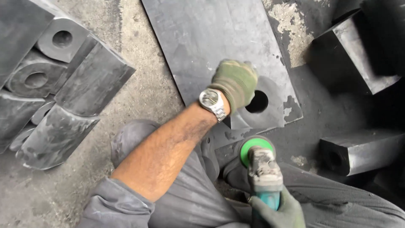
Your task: Grinding the surface of large black industrial blocks using an angle grinder.
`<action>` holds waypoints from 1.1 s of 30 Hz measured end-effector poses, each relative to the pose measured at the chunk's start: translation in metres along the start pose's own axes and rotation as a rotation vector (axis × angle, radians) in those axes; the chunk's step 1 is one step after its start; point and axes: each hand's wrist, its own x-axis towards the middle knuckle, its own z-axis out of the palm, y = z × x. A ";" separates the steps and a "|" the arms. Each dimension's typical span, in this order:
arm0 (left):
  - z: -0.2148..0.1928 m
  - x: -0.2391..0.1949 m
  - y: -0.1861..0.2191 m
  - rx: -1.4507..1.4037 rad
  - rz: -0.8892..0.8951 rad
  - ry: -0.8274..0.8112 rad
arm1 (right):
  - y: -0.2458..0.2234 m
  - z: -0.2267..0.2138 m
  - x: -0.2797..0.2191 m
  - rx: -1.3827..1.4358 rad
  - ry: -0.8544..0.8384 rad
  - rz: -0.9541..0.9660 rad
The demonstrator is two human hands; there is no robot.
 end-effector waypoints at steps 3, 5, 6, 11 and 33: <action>0.031 0.020 0.011 0.022 0.047 -0.037 | 0.004 0.010 0.004 0.034 -0.031 -0.068; 0.039 0.027 0.013 -0.008 0.078 -0.048 | -0.035 0.014 -0.002 -0.210 -0.050 0.147; 0.040 0.028 0.014 -0.014 0.079 -0.055 | -0.034 0.015 0.000 -0.212 -0.053 0.155; 0.035 0.033 0.018 0.012 0.091 -0.094 | -0.009 0.018 0.010 -0.026 -0.064 0.018; 0.026 0.043 0.025 0.013 0.091 -0.228 | -0.027 0.007 0.011 0.109 -0.113 0.111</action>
